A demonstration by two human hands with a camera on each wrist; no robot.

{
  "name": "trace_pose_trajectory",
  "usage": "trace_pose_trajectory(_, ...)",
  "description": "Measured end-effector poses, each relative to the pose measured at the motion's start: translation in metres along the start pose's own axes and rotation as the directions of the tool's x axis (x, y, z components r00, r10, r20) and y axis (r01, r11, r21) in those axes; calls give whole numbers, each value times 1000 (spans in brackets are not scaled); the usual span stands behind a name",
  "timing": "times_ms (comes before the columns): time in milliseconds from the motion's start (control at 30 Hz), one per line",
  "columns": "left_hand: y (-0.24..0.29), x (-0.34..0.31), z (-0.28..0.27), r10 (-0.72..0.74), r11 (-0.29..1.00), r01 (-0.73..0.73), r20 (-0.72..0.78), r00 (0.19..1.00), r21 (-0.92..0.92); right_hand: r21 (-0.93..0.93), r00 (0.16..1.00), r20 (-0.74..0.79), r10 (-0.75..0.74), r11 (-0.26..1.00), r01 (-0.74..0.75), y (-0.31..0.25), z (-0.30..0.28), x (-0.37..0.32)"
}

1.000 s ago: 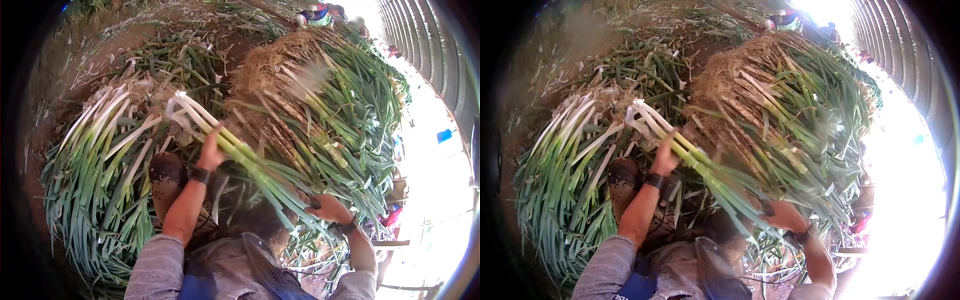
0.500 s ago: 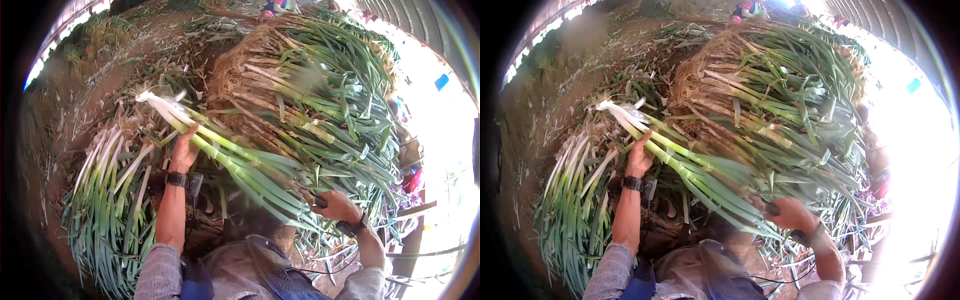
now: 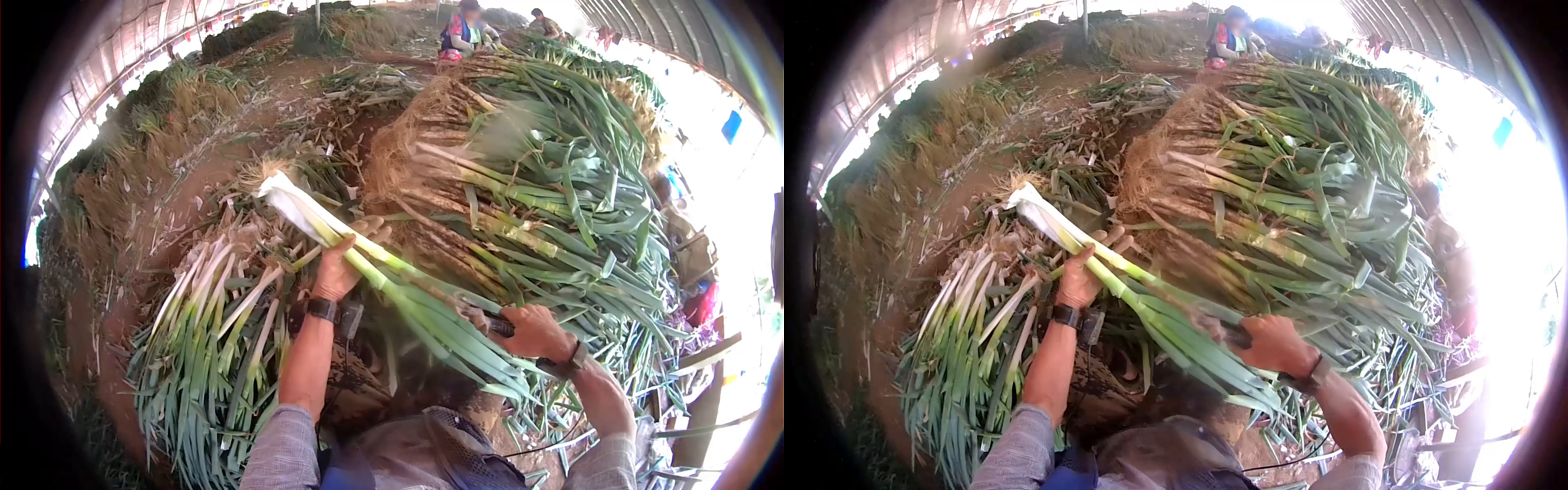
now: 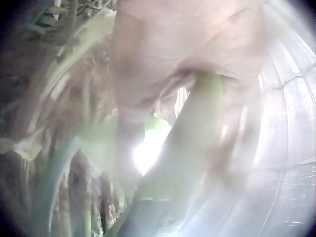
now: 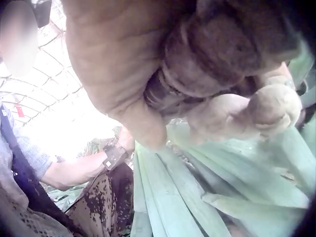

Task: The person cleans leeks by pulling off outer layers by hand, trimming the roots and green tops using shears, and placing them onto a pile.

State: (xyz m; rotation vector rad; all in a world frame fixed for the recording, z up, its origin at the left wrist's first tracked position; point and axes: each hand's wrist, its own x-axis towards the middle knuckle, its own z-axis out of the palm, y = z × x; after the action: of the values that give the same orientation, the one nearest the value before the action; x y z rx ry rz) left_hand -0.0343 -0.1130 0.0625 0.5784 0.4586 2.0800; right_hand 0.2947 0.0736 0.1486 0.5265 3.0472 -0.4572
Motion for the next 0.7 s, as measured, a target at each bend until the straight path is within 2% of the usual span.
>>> trace_pose_trajectory(133, -6, 5, -3, 36, 999, -36, 10, 999, -6, -12, 995, 99, -3, 1000, 4, -7, 8, 30)
trace_pose_trajectory(200, -4, 3, 2, 30, 996, -33, -43, 999, -77, -44, 998, -32, -55, 998, 53, -14, 14, 39)
trace_pose_trajectory(333, -2, 1, 5, 57, 994, -61, -42, 997, -93, -36, 983, -131, -126, 992, 122, -24, 18, 51)
trace_pose_trajectory(433, -5, 2, -7, 84, 981, -99, -97, 992, -165, 48, 981, -192, -17, 998, 27, -28, 19, 55)
trace_pose_trajectory(467, -4, 0, 4, 101, 978, -125, -141, 985, -167, 36, 983, -184, -25, 999, 32, -27, 19, 55)
trace_pose_trajectory(533, -5, -1, 8, 129, 977, -144, -101, 987, -158, 25, 990, -136, -42, 999, 46, -24, 18, 55)
trace_pose_trajectory(600, -10, 1, 1, 136, 970, -157, -123, 983, -183, -24, 992, -99, -77, 997, 75, -31, 15, 54)
trace_pose_trajectory(700, -13, -2, -3, 145, 961, -173, -142, 979, -214, -7, 996, -74, 43, 999, -44, -38, 12, 62)
